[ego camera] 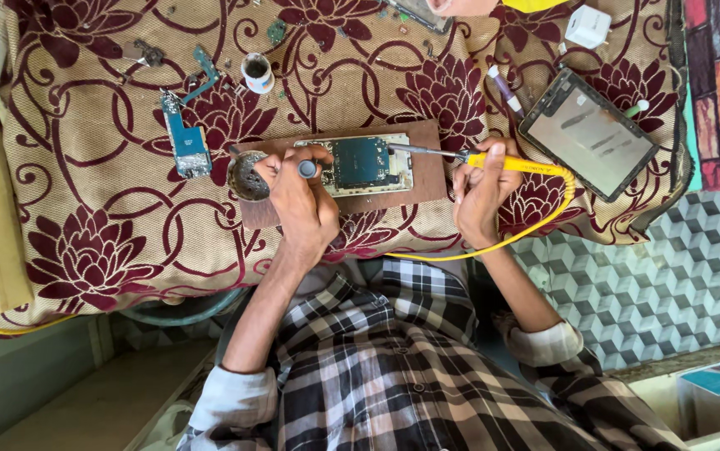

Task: The person uses a soldering iron and solder wire to reflow solder joints on a small circuit board. They repeatedly apply heat and solder to various points on the board while holding it steady with the other hand.

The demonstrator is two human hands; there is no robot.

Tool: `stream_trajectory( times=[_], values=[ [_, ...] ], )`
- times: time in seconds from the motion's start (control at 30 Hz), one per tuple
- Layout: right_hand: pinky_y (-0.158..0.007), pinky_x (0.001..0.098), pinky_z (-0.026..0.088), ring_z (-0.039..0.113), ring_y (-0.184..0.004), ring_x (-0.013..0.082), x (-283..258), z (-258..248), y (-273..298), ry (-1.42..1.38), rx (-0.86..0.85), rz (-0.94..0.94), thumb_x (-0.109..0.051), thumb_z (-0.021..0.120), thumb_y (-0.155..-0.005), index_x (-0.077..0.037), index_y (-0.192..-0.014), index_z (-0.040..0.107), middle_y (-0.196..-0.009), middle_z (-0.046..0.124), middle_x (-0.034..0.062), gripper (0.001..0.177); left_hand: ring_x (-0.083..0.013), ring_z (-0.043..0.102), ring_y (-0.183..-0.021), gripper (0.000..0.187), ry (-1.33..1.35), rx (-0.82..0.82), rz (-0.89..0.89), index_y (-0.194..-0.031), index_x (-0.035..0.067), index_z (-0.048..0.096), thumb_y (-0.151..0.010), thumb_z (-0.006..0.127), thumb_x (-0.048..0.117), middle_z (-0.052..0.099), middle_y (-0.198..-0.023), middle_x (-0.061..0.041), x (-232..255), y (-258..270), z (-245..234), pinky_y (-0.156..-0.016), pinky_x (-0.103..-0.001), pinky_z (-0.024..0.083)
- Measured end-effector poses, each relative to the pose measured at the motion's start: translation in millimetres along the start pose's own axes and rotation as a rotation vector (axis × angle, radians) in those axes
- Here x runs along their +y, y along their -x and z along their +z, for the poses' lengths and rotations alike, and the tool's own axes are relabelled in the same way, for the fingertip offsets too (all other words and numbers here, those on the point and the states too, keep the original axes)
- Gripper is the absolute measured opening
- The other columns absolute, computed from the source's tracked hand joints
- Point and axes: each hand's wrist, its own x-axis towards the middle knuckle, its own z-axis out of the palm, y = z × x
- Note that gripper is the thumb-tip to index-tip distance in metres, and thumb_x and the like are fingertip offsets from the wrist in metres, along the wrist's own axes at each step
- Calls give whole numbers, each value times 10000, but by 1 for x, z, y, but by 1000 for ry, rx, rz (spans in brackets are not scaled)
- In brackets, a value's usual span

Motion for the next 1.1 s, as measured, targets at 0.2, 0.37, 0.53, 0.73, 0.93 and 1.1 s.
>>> stream_trajectory(
  times=[0.2,0.37,0.53,0.73,0.93,1.1],
  values=[
    [-379,250,295,394,-409,101,3,0,-2,-16,28,-46,-361,466,-1155,-16,-1011,526,-581,439,25,379,-231,474,-772,337,-12,6,-1,-1081,32,516,-792,473,-137,704,-1026,-73,-2,2,2,-920,-399,304],
    [-364,238,294,449,-425,112,3,-1,-4,0,21,-3,-341,468,-1147,-23,-994,520,-588,435,14,357,-234,435,-780,353,-10,16,3,-1076,39,528,-778,465,-140,697,-1013,-68,-2,1,4,-904,-390,300],
    [-358,233,291,430,-415,86,2,-2,-2,36,-1,-8,-334,475,-1149,-29,-997,521,-588,405,-3,343,-225,451,-779,366,-11,-6,1,-1082,35,534,-766,463,-136,695,-1025,-73,-1,2,2,-900,-390,295],
    [-380,244,304,451,-438,98,0,0,0,16,4,27,-315,483,-1154,-32,-1016,517,-601,443,12,316,-220,504,-788,345,8,4,-7,-1081,38,534,-786,477,-132,688,-1021,-58,3,1,0,-919,-393,298],
    [-367,234,305,441,-418,102,-1,1,-1,27,29,23,-301,474,-1152,-38,-1009,506,-605,448,15,301,-230,486,-778,363,-10,-12,-6,-1082,36,551,-767,477,-128,686,-1016,-60,3,-1,0,-909,-394,297],
    [-404,239,357,483,-486,112,-5,3,5,109,-29,-61,-274,461,-1162,-36,-1028,473,-709,464,36,274,-226,473,-782,367,-9,-16,1,-1091,28,543,-762,478,-120,683,-1034,-68,1,1,1,-908,-396,294]
  ],
)
